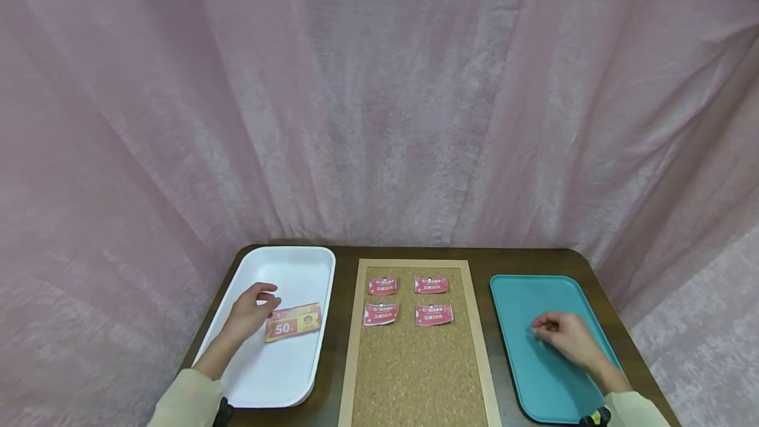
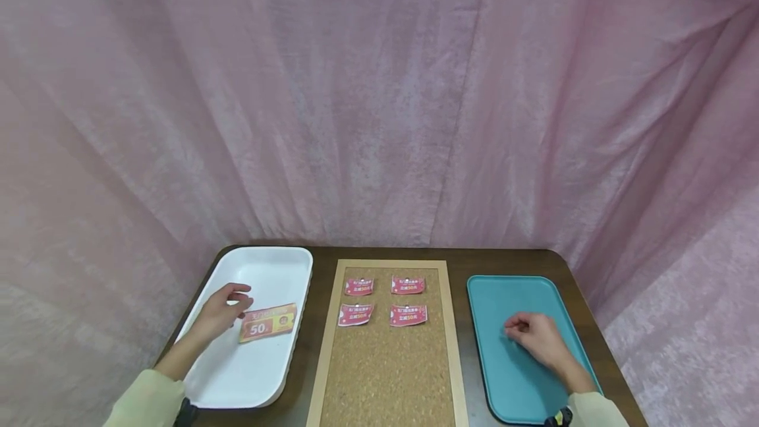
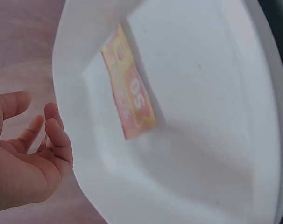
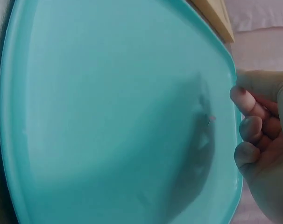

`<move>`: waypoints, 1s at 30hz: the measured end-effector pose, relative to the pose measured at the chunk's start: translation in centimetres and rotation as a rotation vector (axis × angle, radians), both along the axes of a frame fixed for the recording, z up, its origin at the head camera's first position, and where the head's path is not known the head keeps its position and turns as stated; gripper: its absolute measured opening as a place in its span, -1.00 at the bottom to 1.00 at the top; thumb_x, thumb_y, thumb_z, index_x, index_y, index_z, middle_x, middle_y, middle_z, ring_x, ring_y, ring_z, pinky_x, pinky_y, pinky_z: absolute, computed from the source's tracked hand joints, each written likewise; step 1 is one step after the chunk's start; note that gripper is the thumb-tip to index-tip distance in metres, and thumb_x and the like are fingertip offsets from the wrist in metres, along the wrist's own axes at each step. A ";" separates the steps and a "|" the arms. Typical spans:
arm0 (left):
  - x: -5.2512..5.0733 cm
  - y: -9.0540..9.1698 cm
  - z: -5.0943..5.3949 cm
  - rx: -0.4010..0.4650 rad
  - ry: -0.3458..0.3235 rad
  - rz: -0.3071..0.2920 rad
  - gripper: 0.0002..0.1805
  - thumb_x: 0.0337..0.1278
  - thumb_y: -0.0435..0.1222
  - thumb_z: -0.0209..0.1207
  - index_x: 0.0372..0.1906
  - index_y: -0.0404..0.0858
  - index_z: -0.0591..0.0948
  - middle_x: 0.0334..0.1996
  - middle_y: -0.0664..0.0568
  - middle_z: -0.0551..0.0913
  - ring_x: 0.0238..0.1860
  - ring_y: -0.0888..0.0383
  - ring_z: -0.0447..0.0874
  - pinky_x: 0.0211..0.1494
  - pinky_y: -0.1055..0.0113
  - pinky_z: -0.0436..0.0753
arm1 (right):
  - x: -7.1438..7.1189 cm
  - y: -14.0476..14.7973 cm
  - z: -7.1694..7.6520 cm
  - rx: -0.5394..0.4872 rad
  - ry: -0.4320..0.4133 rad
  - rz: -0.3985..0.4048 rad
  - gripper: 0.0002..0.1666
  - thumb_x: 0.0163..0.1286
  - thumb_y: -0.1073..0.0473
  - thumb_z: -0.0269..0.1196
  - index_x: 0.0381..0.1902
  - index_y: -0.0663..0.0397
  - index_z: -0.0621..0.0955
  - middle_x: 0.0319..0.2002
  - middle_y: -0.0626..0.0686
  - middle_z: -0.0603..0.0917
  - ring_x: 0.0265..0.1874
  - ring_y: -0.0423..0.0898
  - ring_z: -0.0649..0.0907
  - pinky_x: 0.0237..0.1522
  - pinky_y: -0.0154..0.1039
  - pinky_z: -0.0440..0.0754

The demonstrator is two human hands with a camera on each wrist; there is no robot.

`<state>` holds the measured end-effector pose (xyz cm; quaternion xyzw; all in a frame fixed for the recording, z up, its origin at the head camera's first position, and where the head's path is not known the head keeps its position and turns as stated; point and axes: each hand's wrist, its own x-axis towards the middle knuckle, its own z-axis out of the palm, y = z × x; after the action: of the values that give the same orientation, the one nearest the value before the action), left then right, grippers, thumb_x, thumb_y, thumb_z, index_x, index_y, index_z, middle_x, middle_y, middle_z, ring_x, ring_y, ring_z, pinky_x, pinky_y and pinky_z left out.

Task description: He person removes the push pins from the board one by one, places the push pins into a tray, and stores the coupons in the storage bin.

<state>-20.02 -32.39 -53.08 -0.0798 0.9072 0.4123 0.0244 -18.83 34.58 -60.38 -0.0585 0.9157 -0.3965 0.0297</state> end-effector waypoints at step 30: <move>-1.2 11.5 1.6 0.270 0.145 -0.105 -0.75 0.40 -0.34 0.27 0.09 -0.32 0.67 -0.22 -0.11 0.75 -0.44 0.12 0.71 -0.25 0.30 0.67 | -2.0 -5.2 0.4 -0.124 0.122 0.064 -0.75 0.32 0.18 0.51 -0.12 0.19 0.76 -0.34 -0.08 0.74 -0.37 -0.29 0.58 -0.33 -0.29 0.56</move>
<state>-21.27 -20.94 -51.50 0.0015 0.8458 0.5334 -0.0090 -20.83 29.41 -59.98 -0.1136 0.8871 -0.4470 -0.0170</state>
